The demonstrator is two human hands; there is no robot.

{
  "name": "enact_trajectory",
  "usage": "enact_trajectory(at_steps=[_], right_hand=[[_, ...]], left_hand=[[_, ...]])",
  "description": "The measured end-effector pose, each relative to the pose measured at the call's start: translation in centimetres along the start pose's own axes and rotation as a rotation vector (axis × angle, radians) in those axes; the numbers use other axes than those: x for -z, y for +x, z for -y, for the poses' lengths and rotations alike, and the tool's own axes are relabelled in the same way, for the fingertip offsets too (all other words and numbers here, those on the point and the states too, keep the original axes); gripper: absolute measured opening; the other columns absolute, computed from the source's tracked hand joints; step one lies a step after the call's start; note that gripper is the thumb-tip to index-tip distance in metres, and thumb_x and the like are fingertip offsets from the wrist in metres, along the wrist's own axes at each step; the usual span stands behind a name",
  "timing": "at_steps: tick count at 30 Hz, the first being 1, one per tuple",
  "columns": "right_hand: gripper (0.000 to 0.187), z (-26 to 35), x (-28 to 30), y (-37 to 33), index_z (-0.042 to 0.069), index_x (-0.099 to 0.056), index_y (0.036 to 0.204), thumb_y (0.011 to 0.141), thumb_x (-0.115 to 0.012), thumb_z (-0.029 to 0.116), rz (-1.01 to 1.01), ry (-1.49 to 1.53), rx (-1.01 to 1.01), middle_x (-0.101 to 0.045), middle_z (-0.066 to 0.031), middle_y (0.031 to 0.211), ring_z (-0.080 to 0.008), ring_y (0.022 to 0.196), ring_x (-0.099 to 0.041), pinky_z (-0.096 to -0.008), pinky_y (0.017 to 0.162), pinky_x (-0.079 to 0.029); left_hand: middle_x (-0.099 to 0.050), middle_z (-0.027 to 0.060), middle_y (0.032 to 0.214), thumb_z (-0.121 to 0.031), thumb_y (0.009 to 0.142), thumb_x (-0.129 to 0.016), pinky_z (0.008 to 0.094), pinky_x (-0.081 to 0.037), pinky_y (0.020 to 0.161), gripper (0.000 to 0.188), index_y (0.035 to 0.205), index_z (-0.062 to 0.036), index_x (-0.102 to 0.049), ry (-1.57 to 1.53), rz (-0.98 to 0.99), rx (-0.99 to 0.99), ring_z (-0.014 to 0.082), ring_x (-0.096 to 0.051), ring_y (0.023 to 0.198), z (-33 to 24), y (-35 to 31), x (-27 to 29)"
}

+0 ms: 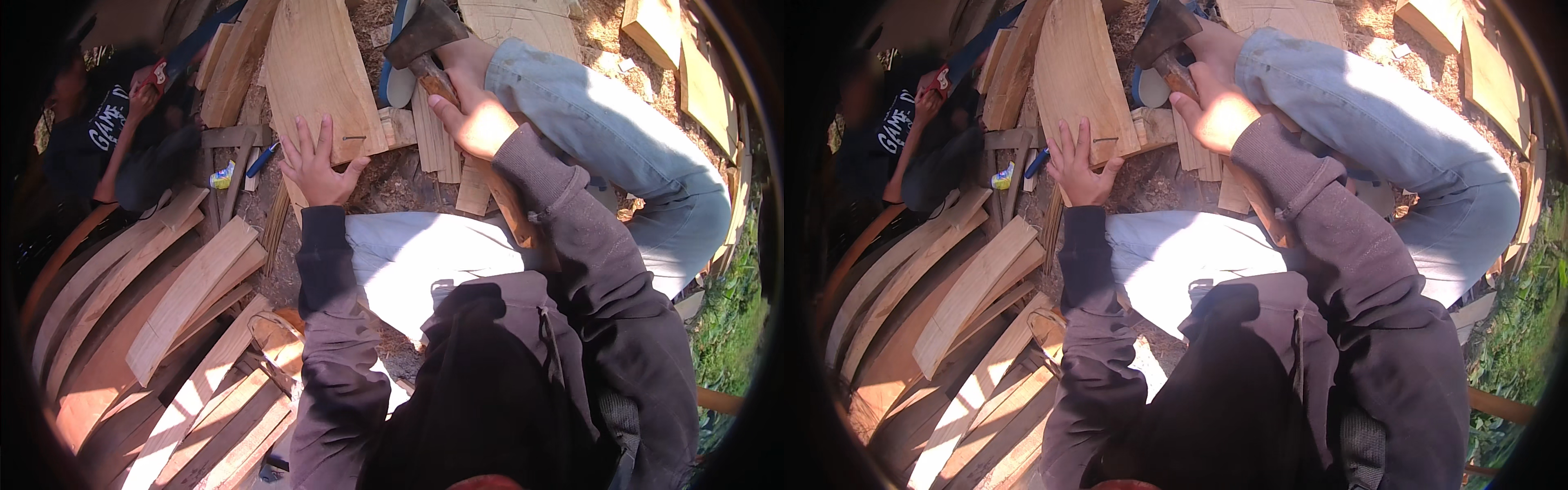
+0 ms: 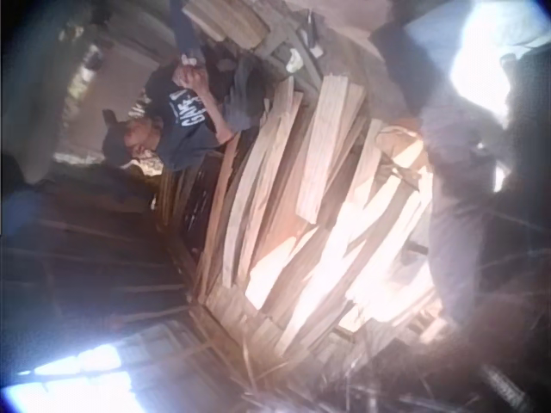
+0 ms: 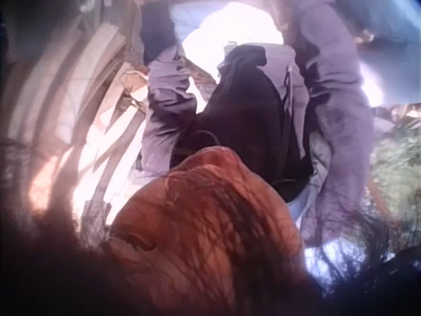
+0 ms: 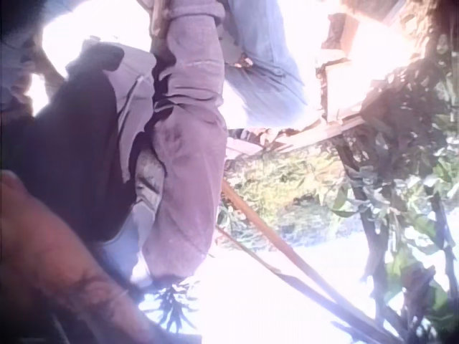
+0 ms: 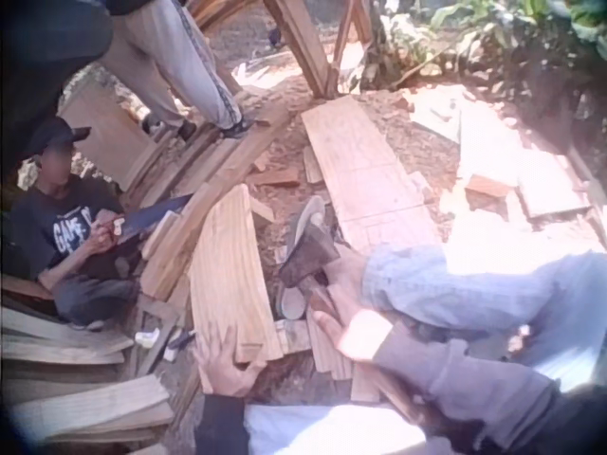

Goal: The person positions wood planks, drives nails into them using a small axe as a hammer, and retrieves more nails from a bucket.

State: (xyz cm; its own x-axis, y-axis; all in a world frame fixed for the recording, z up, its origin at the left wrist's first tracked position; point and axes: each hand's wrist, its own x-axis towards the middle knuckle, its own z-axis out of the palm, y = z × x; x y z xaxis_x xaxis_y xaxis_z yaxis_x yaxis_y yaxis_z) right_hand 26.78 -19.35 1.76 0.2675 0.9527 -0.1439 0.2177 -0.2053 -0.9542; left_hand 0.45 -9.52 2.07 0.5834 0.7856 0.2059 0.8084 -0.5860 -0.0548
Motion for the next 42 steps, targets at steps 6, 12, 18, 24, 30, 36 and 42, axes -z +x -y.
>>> enact_trajectory(at_steps=[6, 12, 18, 24, 30, 36, 42], right_hand=[[0.034, -0.6, -2.5, -2.8, 0.003, -0.041, 0.107, 0.088, -0.055, 0.028, 0.276, -0.151, -0.080, -0.060, -0.0307, 0.086, -0.0470, 0.086, -0.060, -0.0510, 0.074, -0.047], [0.034, -2.0, -2.3, -3.2, 0.004, -0.038, 0.110, 0.090, -0.054, 0.027, 0.233, -0.089, -0.050, -0.059, -0.0286, 0.078, -0.0443, 0.076, -0.061, -0.0474, 0.068, -0.047], [0.036, -1.2, -1.9, -3.1, 0.003, -0.038, 0.113, 0.091, -0.052, 0.027, 0.346, 0.008, -0.178, -0.057, -0.0211, 0.071, -0.0303, 0.059, -0.057, -0.0410, 0.054, -0.045], [0.041, -2.0, -1.6, -3.8, 0.003, -0.039, 0.116, 0.088, -0.053, 0.030, 0.267, -0.074, -0.144, -0.060, -0.0333, 0.085, -0.0481, 0.087, -0.059, -0.0512, 0.078, -0.045], [0.042, -3.3, -2.8, -4.9, 0.000, -0.040, 0.118, 0.088, -0.053, 0.028, 0.398, -0.075, -0.279, -0.062, -0.0268, 0.078, -0.0368, 0.065, -0.065, -0.0450, 0.062, -0.051], [0.043, -3.7, -2.1, -5.1, 0.001, -0.042, 0.119, 0.088, -0.053, 0.028, 0.391, -0.021, -0.343, -0.063, -0.0211, 0.077, -0.0253, 0.054, -0.063, -0.0380, 0.054, -0.050], [0.051, -4.2, -3.0, -5.5, 0.001, -0.044, 0.119, 0.082, -0.056, 0.033, 0.331, -0.216, -0.212, -0.063, -0.0279, 0.092, -0.0396, 0.086, -0.063, -0.0433, 0.078, -0.049]], left_hand=[[-0.026, 0.0162, 0.150, -0.081, 0.066, -0.052, 0.0666, -0.015, 0.099, 0.092, 0.141, -0.0282, -0.039, 0.078, 0.003, -0.025, 0.0508, -0.021, 0.133, 1.0, -0.6, 0.3], [-0.021, 0.0151, 0.152, -0.077, 0.065, -0.057, 0.0733, -0.010, 0.095, 0.090, 0.140, -0.0303, -0.040, -0.014, 0.006, -0.021, 0.0517, -0.012, 0.135, -0.4, -0.4, 0.3], [-0.012, 0.0167, 0.153, -0.072, 0.069, -0.059, 0.0727, -0.008, 0.096, 0.090, 0.144, -0.0294, -0.032, 0.023, 0.191, -0.019, 0.0514, -0.005, 0.136, 0.5, -0.4, 1.3], [-0.014, 0.0183, 0.151, -0.063, 0.077, -0.058, 0.0722, -0.010, 0.097, 0.082, 0.144, -0.0259, -0.031, -0.140, 0.311, 0.018, 0.0479, -0.010, 0.135, 1.5, 0.8, 2.9], [-0.033, 0.0200, 0.140, -0.053, 0.084, -0.056, 0.0544, -0.019, 0.105, 0.070, 0.136, -0.0100, -0.039, -0.557, -0.172, 0.608, 0.0353, -0.029, 0.129, 4.5, 2.2, -1.2], [-0.036, 0.0201, 0.140, -0.041, 0.090, -0.052, 0.0402, -0.027, 0.106, 0.057, 0.136, -0.0092, -0.043, -0.053, -0.039, 0.401, 0.0359, -0.038, 0.125, 0.5, 1.6, -0.3], [-0.060, 0.0077, 0.116, -0.023, 0.096, -0.051, 0.0264, -0.036, 0.098, 0.035, 0.116, 0.0048, -0.057, -1.174, -0.277, 0.722, 0.0138, -0.051, 0.112, 6.3, -7.1, 3.3]])
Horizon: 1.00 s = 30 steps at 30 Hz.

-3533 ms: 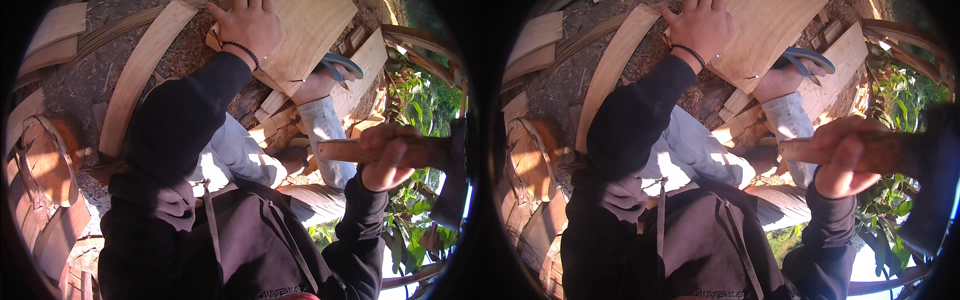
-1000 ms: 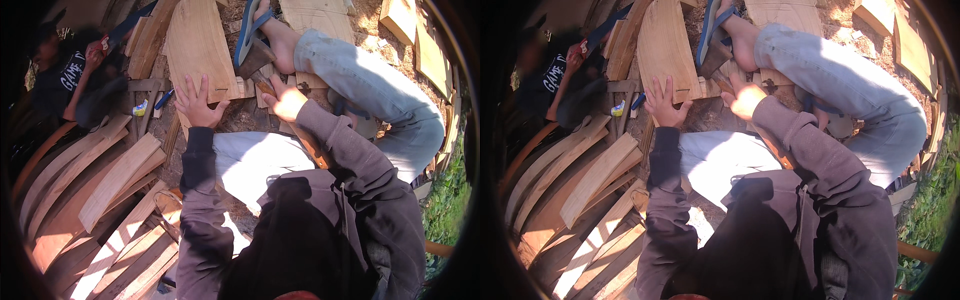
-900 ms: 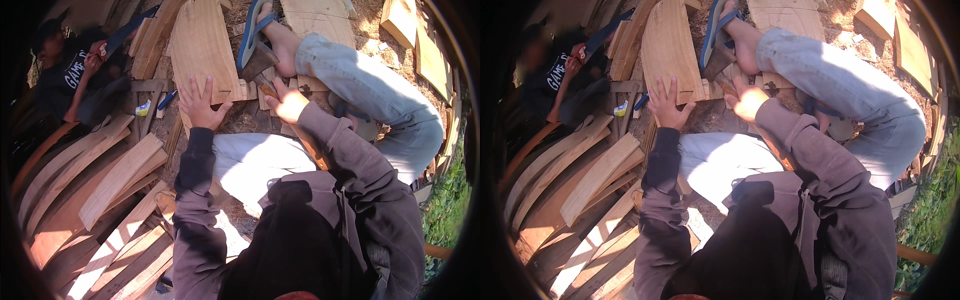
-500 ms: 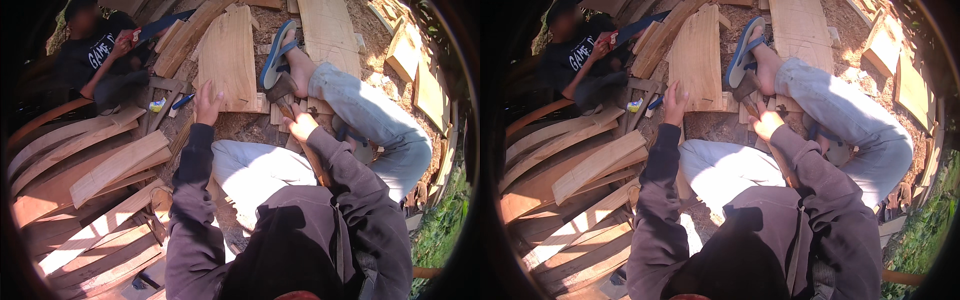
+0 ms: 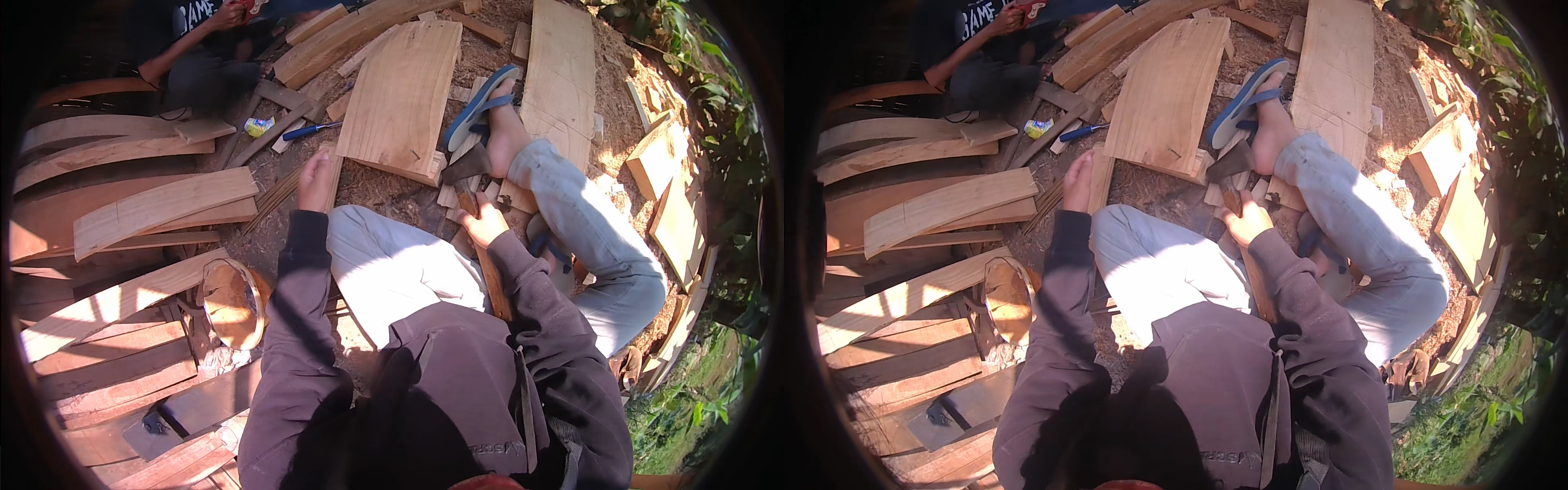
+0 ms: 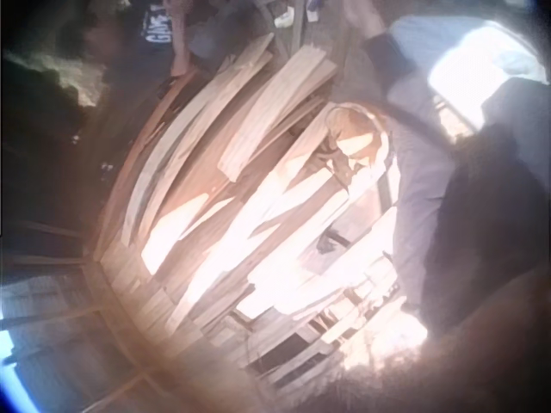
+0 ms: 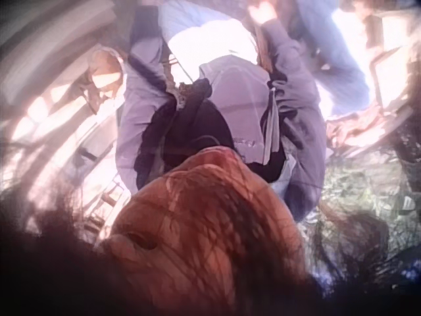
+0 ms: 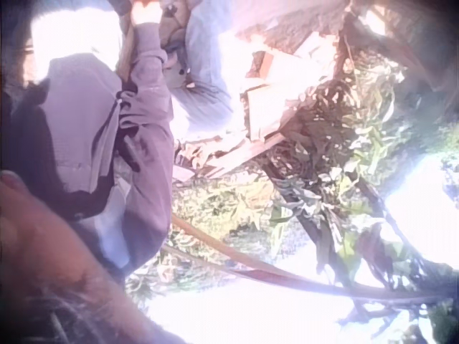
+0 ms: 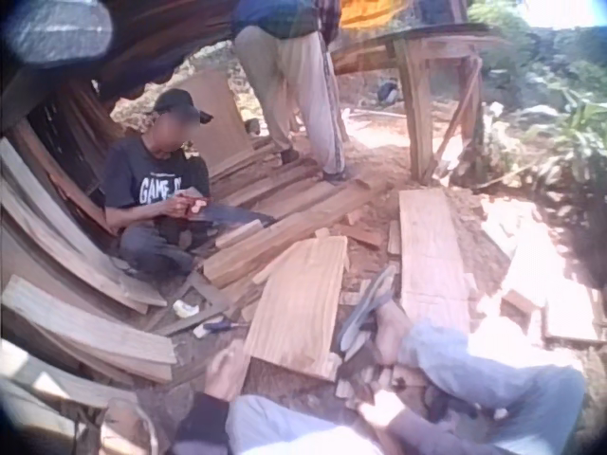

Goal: The person positions wood planks, drives nails into them using a small axe as a hammer, and retrieves more nails from a bucket.

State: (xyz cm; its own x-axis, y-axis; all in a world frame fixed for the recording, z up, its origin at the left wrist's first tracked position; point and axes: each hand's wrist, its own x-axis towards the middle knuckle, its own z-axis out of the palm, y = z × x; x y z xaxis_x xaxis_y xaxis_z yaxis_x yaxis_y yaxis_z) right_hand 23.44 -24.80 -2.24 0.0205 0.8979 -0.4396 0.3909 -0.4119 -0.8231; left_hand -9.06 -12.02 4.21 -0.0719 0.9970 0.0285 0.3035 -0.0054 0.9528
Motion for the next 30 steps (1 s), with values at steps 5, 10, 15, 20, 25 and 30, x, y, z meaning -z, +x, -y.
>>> enact_trajectory(at_steps=[5, 10, 15, 20, 25, 30], right_hand=[[0.052, -0.3, 0.2, 0.3, 0.002, -0.045, 0.120, 0.080, -0.056, 0.034, -0.005, -0.001, 0.023, -0.062, -0.0298, 0.099, -0.0436, 0.097, -0.059, -0.0451, 0.085, -0.046], [0.052, -0.2, -0.5, 0.2, 0.000, -0.044, 0.120, 0.081, -0.057, 0.032, 0.007, 0.011, -0.025, -0.064, -0.0248, 0.091, -0.0372, 0.088, -0.064, -0.0417, 0.079, -0.049], [0.038, -1.7, -0.1, -0.7, 0.000, -0.046, 0.114, 0.087, -0.059, 0.022, -0.109, 0.053, 0.181, -0.059, -0.0103, 0.077, -0.0151, 0.069, -0.061, -0.0296, 0.061, -0.048], [0.028, 6.6, 4.6, -8.7, 0.004, -0.045, 0.114, 0.091, -0.056, 0.013, -0.226, 0.433, 0.236, -0.054, -0.0051, 0.081, -0.0120, 0.061, -0.055, -0.0264, 0.048, -0.046], [0.035, 14.3, 11.2, -18.3, 0.005, -0.039, 0.123, 0.091, -0.053, 0.010, -0.403, 0.415, 0.400, -0.053, -0.0069, 0.078, -0.0133, 0.051, -0.051, -0.0253, 0.043, -0.043], [0.053, 18.8, 15.1, -25.0, 0.002, -0.029, 0.138, 0.089, -0.048, 0.000, -0.442, -0.031, 0.547, -0.049, -0.0042, 0.092, -0.0071, 0.059, -0.044, -0.0210, 0.049, -0.037]], left_hand=[[-0.057, 0.0210, 0.108, -0.018, 0.087, -0.055, 0.0410, -0.040, 0.092, 0.025, 0.099, 0.0029, -0.062, 0.771, -0.578, -0.064, 0.0357, -0.052, 0.105, 6.6, -17.3, 9.2], [-0.027, 0.0256, 0.144, -0.037, 0.082, -0.058, 0.0561, -0.024, 0.105, 0.062, 0.131, -0.0023, -0.042, 1.264, -0.168, 0.147, 0.0458, -0.024, 0.132, 7.8, -36.3, 4.4], [-0.012, 0.0204, 0.152, -0.047, 0.081, -0.057, 0.0684, -0.024, 0.098, 0.070, 0.140, -0.0162, -0.036, 1.472, -0.335, 0.473, 0.0524, -0.018, 0.132, 13.2, -45.8, 2.3], [0.011, 0.0196, 0.152, -0.071, 0.072, -0.056, 0.0718, -0.016, 0.101, 0.104, 0.149, -0.0191, -0.009, 0.944, -0.606, 0.940, 0.0552, -0.003, 0.135, 15.6, -46.5, 4.2], [0.012, 0.0197, 0.152, -0.071, 0.069, -0.058, 0.0708, -0.016, 0.102, 0.108, 0.149, -0.0192, -0.007, 0.716, -0.434, 1.122, 0.0547, -0.003, 0.135, 18.3, -47.5, 4.9], [0.013, 0.0199, 0.152, -0.071, 0.067, -0.060, 0.0697, -0.016, 0.103, 0.111, 0.149, -0.0192, -0.006, 0.759, -0.258, 1.305, 0.0543, -0.002, 0.135, 18.0, -49.4, 4.7]])
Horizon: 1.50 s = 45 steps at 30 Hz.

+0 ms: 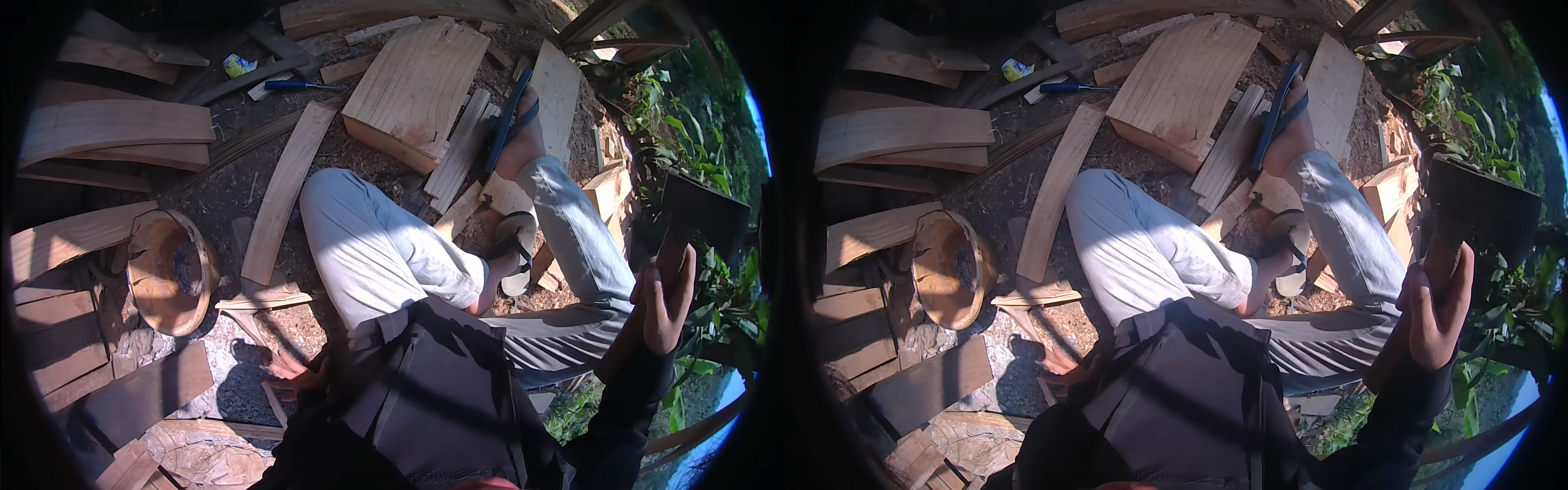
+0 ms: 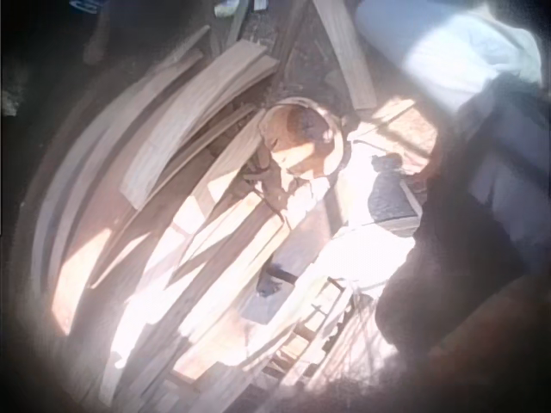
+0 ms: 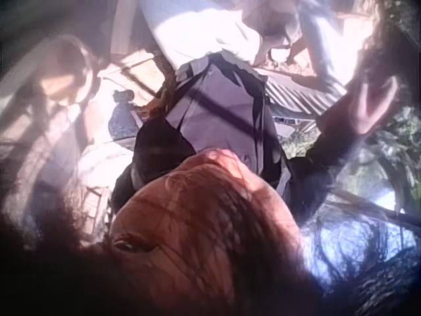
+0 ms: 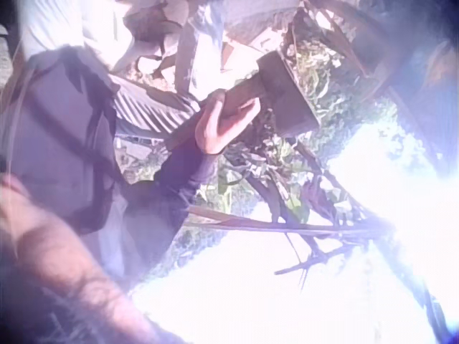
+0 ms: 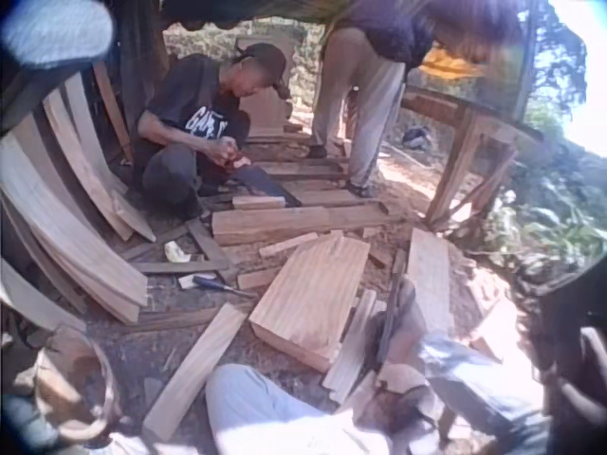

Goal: The person positions wood planks, drives nails into them using a small axe as a hammer, and retrieves more nails from a bucket.

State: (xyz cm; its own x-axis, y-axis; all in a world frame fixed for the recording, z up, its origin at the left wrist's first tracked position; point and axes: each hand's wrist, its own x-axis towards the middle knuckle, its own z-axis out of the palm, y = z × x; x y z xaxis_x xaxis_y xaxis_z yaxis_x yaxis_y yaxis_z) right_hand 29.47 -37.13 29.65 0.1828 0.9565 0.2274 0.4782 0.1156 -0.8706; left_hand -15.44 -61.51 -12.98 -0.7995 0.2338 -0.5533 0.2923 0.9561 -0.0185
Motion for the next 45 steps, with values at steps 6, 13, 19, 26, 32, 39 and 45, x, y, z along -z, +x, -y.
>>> enact_trajectory(at_steps=[6, 13, 19, 26, 32, 39, 45], right_hand=[[0.049, 3.0, -1.2, 5.8, 0.003, -0.038, 0.132, 0.084, -0.050, -0.002, 0.052, -0.396, -0.021, -0.049, -0.0002, 0.095, -0.0050, 0.067, -0.044, -0.0194, 0.056, -0.037], [0.045, -2.7, -20.3, 24.6, 0.006, -0.041, 0.124, 0.084, -0.060, 0.011, 0.672, -0.672, 0.572, -0.061, -0.0231, 0.097, -0.0413, 0.090, -0.059, -0.0445, 0.073, -0.047], [0.041, -13.2, -38.7, 35.9, 0.007, -0.041, 0.125, 0.088, -0.057, 0.015, 1.123, -0.554, 0.712, -0.061, -0.0217, 0.098, -0.0412, 0.093, -0.058, -0.0463, 0.078, -0.046], [0.052, -13.4, -42.6, 34.1, 0.008, -0.040, 0.128, 0.083, -0.064, 0.016, 1.391, -0.471, 0.749, -0.059, -0.0210, 0.099, -0.0390, 0.092, -0.059, -0.0445, 0.077, -0.047], [0.080, -14.3, -41.7, 35.8, 0.011, -0.036, 0.134, 0.068, -0.079, 0.025, 1.602, -0.587, 0.680, -0.058, -0.0163, 0.117, -0.0331, 0.113, -0.052, -0.0417, 0.095, -0.038], [0.084, -14.1, -43.7, 36.8, 0.011, -0.033, 0.135, 0.067, -0.081, 0.025, 1.772, -0.711, 0.602, -0.055, -0.0189, 0.121, -0.0335, 0.114, -0.053, -0.0405, 0.095, -0.041], [0.077, -13.0, -45.7, 37.1, 0.006, -0.030, 0.133, 0.074, -0.077, 0.023, 1.939, -0.664, 0.655, -0.053, -0.0211, 0.119, -0.0341, 0.110, -0.055, -0.0387, 0.092, -0.042]], left_hand=[[0.015, 0.0201, 0.151, -0.071, 0.064, -0.063, 0.0684, -0.015, 0.104, 0.115, 0.149, -0.0193, -0.004, 0.175, 0.088, 0.044, 0.0538, -0.001, 0.135, -3.6, 0.0, 0.5], [0.016, 0.0204, 0.151, -0.071, 0.061, -0.066, 0.0670, -0.015, 0.105, 0.120, 0.148, -0.0193, -0.002, 0.324, 0.175, 0.166, 0.0531, 0.000, 0.136, -6.1, 0.6, 2.4], [0.017, 0.0206, 0.151, -0.071, 0.058, -0.068, 0.0657, -0.015, 0.106, 0.124, 0.148, -0.0193, 0.000, 0.472, 0.301, 0.214, 0.0526, 0.001, 0.136, -9.9, 1.5, 5.6], [0.018, 0.0208, 0.150, -0.071, 0.055, -0.071, 0.0642, -0.015, 0.107, 0.130, 0.148, -0.0194, 0.002, 0.580, 0.458, 0.355, 0.0520, 0.002, 0.136, -11.4, -1.0, 7.7], [0.020, 0.0210, 0.150, -0.071, 0.052, -0.074, 0.0630, -0.015, 0.108, 0.134, 0.148, -0.0194, 0.003, 0.669, 0.563, 0.413, 0.0515, 0.003, 0.137, -14.1, 0.7, 9.8], [0.022, 0.0181, 0.150, -0.059, 0.050, -0.083, 0.0594, -0.015, 0.110, 0.144, 0.145, -0.0210, 0.018, 0.475, 0.312, 0.546, 0.0501, 0.001, 0.137, -8.6, 0.8, 4.4], [0.021, 0.0121, 0.152, -0.039, 0.053, -0.088, 0.0589, -0.020, 0.109, 0.139, 0.145, -0.0294, 0.016, 0.267, 0.183, 0.557, 0.0518, -0.006, 0.136, -8.1, 0.1, 4.0]])
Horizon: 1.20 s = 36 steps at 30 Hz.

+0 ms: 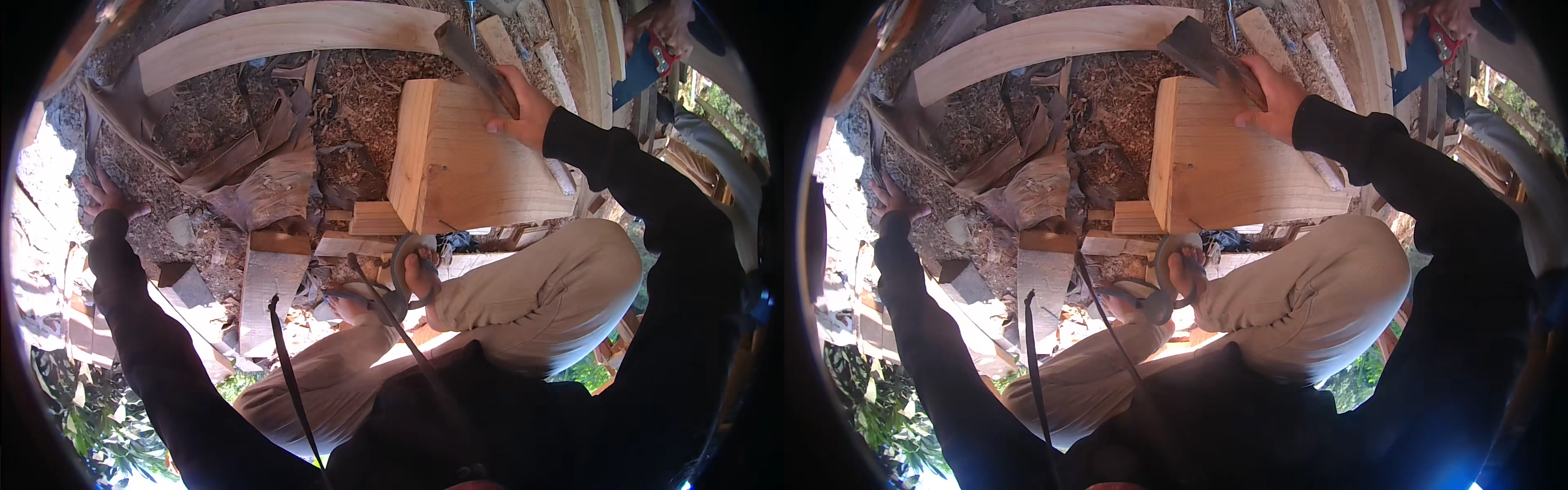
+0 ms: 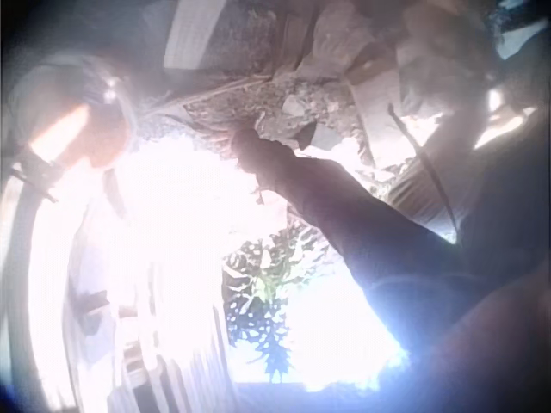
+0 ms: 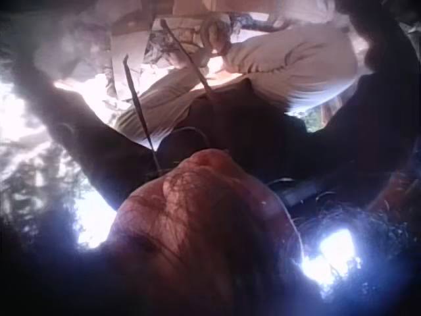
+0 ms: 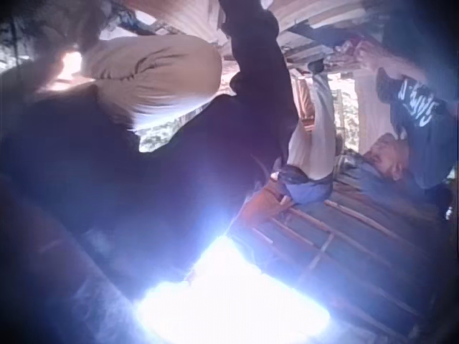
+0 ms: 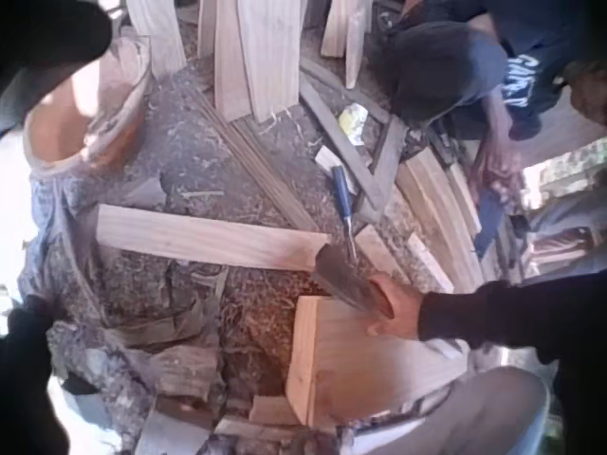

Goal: The person positions wood planks, drives nails into them using a small axe as a hammer, and retrieves more nails from a bucket.

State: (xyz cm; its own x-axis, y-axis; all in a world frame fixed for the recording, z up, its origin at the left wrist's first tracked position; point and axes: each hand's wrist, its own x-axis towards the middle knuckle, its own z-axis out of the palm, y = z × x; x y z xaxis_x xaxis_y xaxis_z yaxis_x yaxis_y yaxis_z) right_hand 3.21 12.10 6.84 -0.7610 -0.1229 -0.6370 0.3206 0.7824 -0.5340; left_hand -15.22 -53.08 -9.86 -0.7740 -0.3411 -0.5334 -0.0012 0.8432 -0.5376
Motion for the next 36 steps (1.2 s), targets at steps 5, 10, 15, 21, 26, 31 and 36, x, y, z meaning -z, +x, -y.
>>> enact_trajectory(at_steps=[5, 10, 15, 21, 26, 31, 36], right_hand=[[0.072, -1.1, 0.0, 0.1, 0.000, -0.030, 0.131, 0.079, -0.072, 0.025, 0.078, -0.215, 0.244, -0.051, -0.0228, 0.120, -0.0344, 0.113, -0.051, -0.0374, 0.094, -0.040], [0.064, -3.2, 2.8, 0.9, 0.002, -0.032, 0.136, 0.088, -0.064, 0.031, 0.341, 0.111, 0.072, -0.051, -0.0122, 0.124, -0.0228, 0.114, -0.049, -0.0359, 0.098, -0.038], [0.071, -2.6, 4.5, 5.7, 0.000, -0.031, 0.138, 0.089, -0.061, 0.040, 0.687, 0.157, -0.100, -0.052, -0.0078, 0.124, -0.0160, 0.111, -0.049, -0.0299, 0.097, -0.038], [0.059, -4.1, 3.3, 3.6, 0.003, -0.042, 0.131, 0.091, -0.056, 0.044, 0.342, 0.041, 0.098, -0.059, -0.0100, 0.113, -0.0185, 0.105, -0.054, -0.0321, 0.089, -0.043], [0.057, -1.3, 1.9, 1.3, 0.000, -0.043, 0.126, 0.092, -0.052, 0.045, 0.110, -0.226, 0.169, -0.061, -0.0189, 0.105, -0.0286, 0.101, -0.059, -0.0345, 0.086, -0.044], [0.059, -0.9, 1.9, 0.4, 0.001, -0.042, 0.126, 0.089, -0.057, 0.044, 0.199, -0.207, 0.184, -0.059, -0.0172, 0.108, -0.0249, 0.104, -0.057, -0.0336, 0.088, -0.043], [0.085, -3.4, 2.7, 3.2, -0.003, -0.034, 0.136, 0.080, -0.069, 0.050, 0.468, 0.231, -0.046, -0.047, -0.0099, 0.131, -0.0176, 0.121, -0.044, -0.0297, 0.101, -0.033]], left_hand=[[0.000, 0.0052, 0.155, -0.043, 0.066, -0.079, 0.0704, -0.022, 0.100, 0.095, 0.141, -0.0456, -0.021, -0.428, -0.417, 0.136, 0.0572, -0.014, 0.131, 0.6, -6.6, -2.8], [-0.020, 0.0202, 0.147, -0.053, 0.076, -0.059, 0.0639, -0.028, 0.097, 0.066, 0.134, -0.0279, -0.041, -0.474, -0.725, 0.354, 0.0532, -0.025, 0.126, -5.1, -19.7, 0.0], [-0.043, 0.0271, 0.132, -0.046, 0.086, -0.058, 0.0486, -0.038, 0.098, 0.055, 0.127, -0.0108, -0.051, -1.174, -0.698, -0.136, 0.0474, -0.044, 0.119, -14.7, -32.5, 5.8], [-0.062, 0.0171, 0.110, -0.030, 0.098, -0.042, 0.0340, -0.043, 0.092, 0.039, 0.108, 0.0037, -0.059, -2.014, 0.092, -0.233, 0.0251, -0.057, 0.105, -28.7, -42.8, 4.3], [-0.067, 0.0146, 0.096, -0.025, 0.100, -0.040, 0.0315, -0.046, 0.086, 0.039, 0.092, 0.0061, -0.063, -2.105, -0.005, 0.015, 0.0202, -0.062, 0.091, -30.8, -43.7, 4.4], [-0.068, 0.0149, 0.093, -0.023, 0.099, -0.043, 0.0306, -0.047, 0.085, 0.038, 0.088, 0.0064, -0.065, -2.104, -0.021, 0.036, 0.0203, -0.063, 0.093, -31.1, -44.0, 4.8], [-0.069, 0.0175, 0.088, -0.026, 0.099, -0.041, 0.0321, -0.047, 0.085, 0.045, 0.083, 0.0067, -0.067, -2.214, 0.041, 0.110, 0.0241, -0.064, 0.091, -30.6, -44.0, 4.9]])
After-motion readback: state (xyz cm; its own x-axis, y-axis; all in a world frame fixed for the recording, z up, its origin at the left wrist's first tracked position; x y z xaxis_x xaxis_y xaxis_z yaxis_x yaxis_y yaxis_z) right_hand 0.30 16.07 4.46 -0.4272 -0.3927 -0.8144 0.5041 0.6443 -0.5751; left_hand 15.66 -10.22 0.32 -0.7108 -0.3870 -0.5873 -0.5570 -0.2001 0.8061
